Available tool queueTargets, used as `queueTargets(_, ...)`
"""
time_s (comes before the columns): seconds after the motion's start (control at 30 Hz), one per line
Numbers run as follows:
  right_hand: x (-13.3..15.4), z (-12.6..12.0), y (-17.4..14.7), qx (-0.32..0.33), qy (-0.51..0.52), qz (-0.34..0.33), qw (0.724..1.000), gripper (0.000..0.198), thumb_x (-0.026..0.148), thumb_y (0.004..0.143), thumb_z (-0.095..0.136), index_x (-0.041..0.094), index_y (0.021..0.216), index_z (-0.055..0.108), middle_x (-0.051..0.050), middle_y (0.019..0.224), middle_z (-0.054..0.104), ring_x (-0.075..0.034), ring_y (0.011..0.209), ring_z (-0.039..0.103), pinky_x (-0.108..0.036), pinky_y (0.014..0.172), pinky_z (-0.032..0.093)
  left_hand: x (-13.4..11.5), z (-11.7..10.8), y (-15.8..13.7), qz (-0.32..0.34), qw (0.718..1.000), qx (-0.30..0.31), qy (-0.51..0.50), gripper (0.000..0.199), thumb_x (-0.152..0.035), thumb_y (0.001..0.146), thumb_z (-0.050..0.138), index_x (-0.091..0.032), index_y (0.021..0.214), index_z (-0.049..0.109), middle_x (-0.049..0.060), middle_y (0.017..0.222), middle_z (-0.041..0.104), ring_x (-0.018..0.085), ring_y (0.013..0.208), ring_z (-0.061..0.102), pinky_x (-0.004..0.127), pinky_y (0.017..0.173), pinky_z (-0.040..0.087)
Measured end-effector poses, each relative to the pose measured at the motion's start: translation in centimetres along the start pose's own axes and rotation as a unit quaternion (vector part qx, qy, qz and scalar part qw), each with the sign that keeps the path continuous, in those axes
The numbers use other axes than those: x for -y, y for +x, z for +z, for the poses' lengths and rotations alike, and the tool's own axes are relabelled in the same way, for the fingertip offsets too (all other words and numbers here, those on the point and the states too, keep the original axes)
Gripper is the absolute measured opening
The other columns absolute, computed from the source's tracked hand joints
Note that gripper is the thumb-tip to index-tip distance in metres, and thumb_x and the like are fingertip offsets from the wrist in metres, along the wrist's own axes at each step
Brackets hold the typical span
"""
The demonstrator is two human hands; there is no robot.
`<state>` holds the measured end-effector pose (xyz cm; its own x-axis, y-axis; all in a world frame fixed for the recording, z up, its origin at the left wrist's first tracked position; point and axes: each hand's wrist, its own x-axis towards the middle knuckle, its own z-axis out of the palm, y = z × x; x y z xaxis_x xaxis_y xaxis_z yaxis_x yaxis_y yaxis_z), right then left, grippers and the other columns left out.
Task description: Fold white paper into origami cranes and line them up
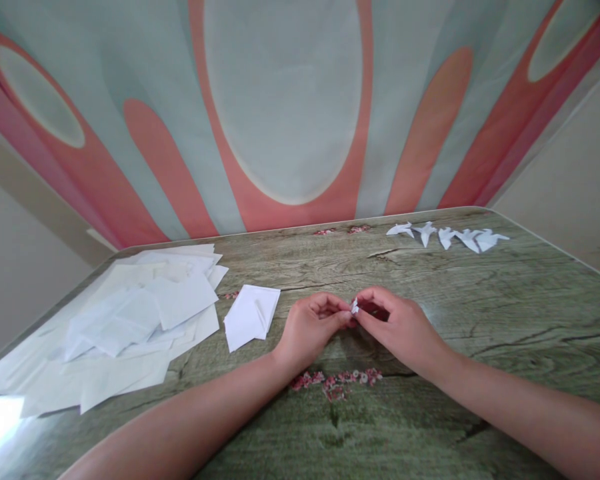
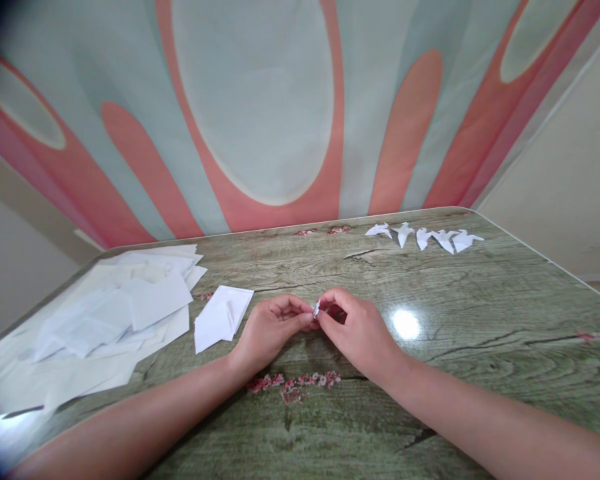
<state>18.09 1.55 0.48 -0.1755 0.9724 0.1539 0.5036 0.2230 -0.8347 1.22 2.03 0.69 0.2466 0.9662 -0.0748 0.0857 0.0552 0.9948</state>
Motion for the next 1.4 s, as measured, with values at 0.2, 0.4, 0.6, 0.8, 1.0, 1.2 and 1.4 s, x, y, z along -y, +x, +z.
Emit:
queueTargets(0.2, -0.2, -0.3, 0.2, -0.017, -0.062, -0.052, 0.997, 0.013, 0.023, 0.082, 0.055, 0.022, 0.082, 0.068, 0.0, 0.078, 0.07, -0.017, 0.072, 0.062, -0.028, 0.066, 0.044, -0.2, 0.0, 0.0, 0.005, 1.0, 0.01, -0.009, 0.014, -0.025, 0.074, 0.071, -0.013, 0.078, 0.064, 0.002, 0.076, 0.068, 0.012, 0.072, 0.063, 0.025, 0.074, 0.049)
queueTargets(0.4, -0.2, -0.3, 0.0, -0.034, -0.122, -0.089, 0.988, 0.01, 0.016, 0.079, 0.055, 0.021, 0.08, 0.064, 0.0, 0.076, 0.066, -0.016, 0.071, 0.06, -0.027, 0.066, 0.042, -0.2, 0.1, -0.1, -0.014, 0.998, 0.032, -0.047, 0.018, -0.027, 0.076, 0.069, -0.012, 0.085, 0.063, 0.002, 0.073, 0.066, 0.012, 0.067, 0.062, 0.024, 0.066, 0.05)
queueTargets(0.6, -0.1, -0.4, -0.1, -0.002, -0.109, -0.095, 0.99, 0.007, 0.016, 0.08, 0.054, 0.021, 0.08, 0.059, 0.001, 0.075, 0.061, -0.014, 0.069, 0.057, -0.027, 0.066, 0.04, -0.2, -0.5, 0.3, -0.086, 0.985, 0.064, -0.133, 0.027, -0.021, 0.071, 0.072, -0.011, 0.094, 0.06, 0.004, 0.07, 0.068, 0.015, 0.065, 0.066, 0.024, 0.063, 0.05)
queueTargets(0.8, -0.3, -0.3, 0.3, 0.036, -0.019, -0.084, 0.996, 0.01, 0.025, 0.09, 0.047, 0.021, 0.089, 0.057, 0.0, 0.083, 0.061, -0.015, 0.078, 0.056, -0.027, 0.071, 0.042, 0.3, -0.9, 0.7, -0.118, 0.974, 0.08, -0.176, 0.027, -0.02, 0.068, 0.073, -0.012, 0.089, 0.058, 0.005, 0.076, 0.068, 0.016, 0.067, 0.068, 0.025, 0.063, 0.051)
queueTargets(1.0, -0.2, -0.6, 0.4, 0.082, 0.02, -0.044, 0.995, 0.015, 0.027, 0.092, 0.045, 0.021, 0.083, 0.054, 0.002, 0.075, 0.057, -0.014, 0.072, 0.053, -0.026, 0.067, 0.04, -0.1, -0.2, 0.0, -0.005, 0.999, 0.013, 0.044, 0.015, -0.024, 0.072, 0.07, -0.014, 0.076, 0.061, 0.001, 0.069, 0.064, 0.012, 0.065, 0.06, 0.023, 0.063, 0.046)
queueTargets(1.2, -0.5, -0.4, 0.6, 0.101, 0.055, -0.014, 0.993, 0.018, 0.033, 0.092, 0.046, 0.02, 0.08, 0.053, 0.003, 0.072, 0.053, -0.014, 0.07, 0.05, -0.025, 0.065, 0.039, -0.6, 0.0, -0.6, 0.046, 0.981, -0.026, 0.187, 0.016, -0.031, 0.079, 0.064, -0.016, 0.081, 0.067, 0.001, 0.072, 0.065, 0.012, 0.064, 0.057, 0.023, 0.062, 0.044)
queueTargets(1.4, -0.5, -0.1, 0.3, 0.071, 0.05, -0.018, 0.996, 0.014, 0.031, 0.091, 0.05, 0.021, 0.083, 0.056, 0.003, 0.074, 0.057, -0.013, 0.07, 0.052, -0.025, 0.065, 0.039, -0.7, 0.0, -0.5, 0.036, 0.985, -0.027, 0.167, 0.017, -0.032, 0.079, 0.063, -0.015, 0.082, 0.065, 0.002, 0.075, 0.065, 0.013, 0.068, 0.058, 0.023, 0.065, 0.045)
